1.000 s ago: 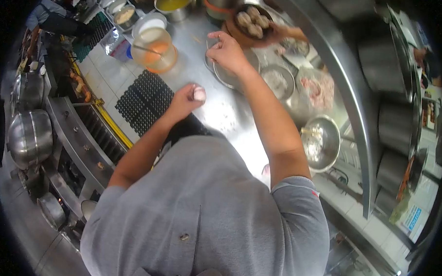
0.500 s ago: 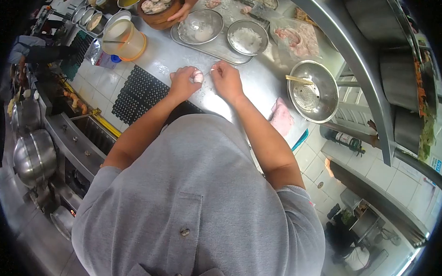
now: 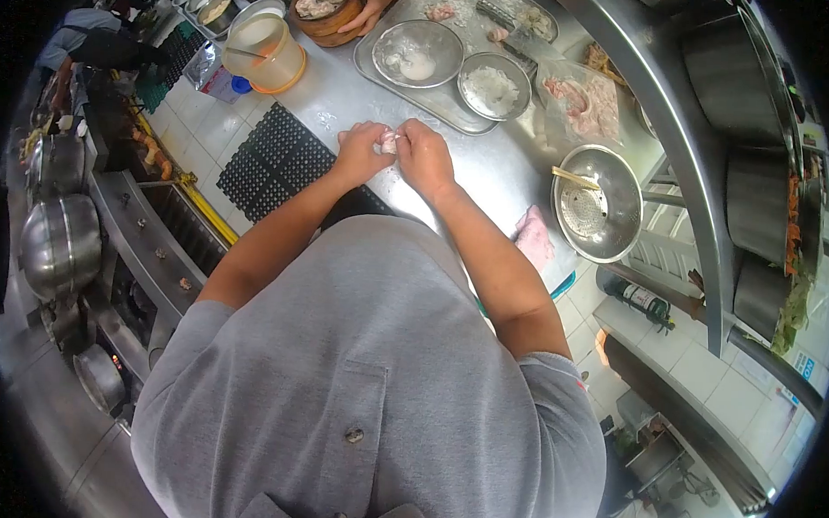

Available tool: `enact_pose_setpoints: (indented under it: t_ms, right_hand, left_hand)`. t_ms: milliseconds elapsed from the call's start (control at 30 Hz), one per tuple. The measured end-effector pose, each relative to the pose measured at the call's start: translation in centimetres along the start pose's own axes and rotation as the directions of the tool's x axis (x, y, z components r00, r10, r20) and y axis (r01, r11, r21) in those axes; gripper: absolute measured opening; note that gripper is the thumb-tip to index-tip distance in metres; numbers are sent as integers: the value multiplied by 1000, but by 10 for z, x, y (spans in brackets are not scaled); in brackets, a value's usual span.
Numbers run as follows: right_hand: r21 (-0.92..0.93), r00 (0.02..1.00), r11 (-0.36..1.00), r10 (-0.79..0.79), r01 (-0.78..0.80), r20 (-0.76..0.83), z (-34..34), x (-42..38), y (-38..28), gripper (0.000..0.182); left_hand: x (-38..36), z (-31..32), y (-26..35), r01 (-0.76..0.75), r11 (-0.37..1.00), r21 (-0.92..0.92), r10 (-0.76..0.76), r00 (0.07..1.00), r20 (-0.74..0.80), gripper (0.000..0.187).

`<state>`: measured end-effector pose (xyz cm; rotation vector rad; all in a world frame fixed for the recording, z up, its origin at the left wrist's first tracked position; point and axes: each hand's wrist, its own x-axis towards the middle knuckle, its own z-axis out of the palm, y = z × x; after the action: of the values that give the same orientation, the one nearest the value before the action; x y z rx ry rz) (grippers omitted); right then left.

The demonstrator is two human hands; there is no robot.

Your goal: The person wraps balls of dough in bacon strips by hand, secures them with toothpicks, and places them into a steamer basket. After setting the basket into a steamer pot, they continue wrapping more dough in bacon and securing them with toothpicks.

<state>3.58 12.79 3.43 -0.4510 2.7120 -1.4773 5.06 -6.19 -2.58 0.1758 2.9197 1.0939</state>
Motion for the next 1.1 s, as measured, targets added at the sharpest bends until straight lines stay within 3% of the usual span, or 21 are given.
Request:
enact_pose_setpoints:
  t_ms: [167,567,733,867,1000,1033,1100]
  right_hand:
    - [-5,998,998,56,-56,-6,-11,2,-6,10]
    - [-18,997,999,-41,42,66,7,3,7,8]
    - [-100,969,972,-197,213,151,14,1,29,7]
    - [-81,975,989,-109,127,196,-1,2,19,17]
    - [56,992,997,49,-56,118,-27,-26,10,41]
    - [41,989,994,95,-100,110,-34,-35,14,44]
    - [31,982,984,171,-174,83,-46,-56,33,41]
  left_hand:
    - [-1,1,-1,5,1000,-12,-5,1000,5,39]
    - [0,0,0,9,1000,-28,-9,1000,14,40]
    - [-5,1,-2,1,1000,-13,-1,1000,-9,46]
    - [-7,6,-5,15,1000,-20,-15,1000,-15,43]
    - [-12,-8,2,18,987,-158,-31,996,-84,43]
    - [-12,-8,-1,-12,957,-291,-22,993,-115,39]
    - [-8,-18,2,91,845,-527,-121,992,-23,42]
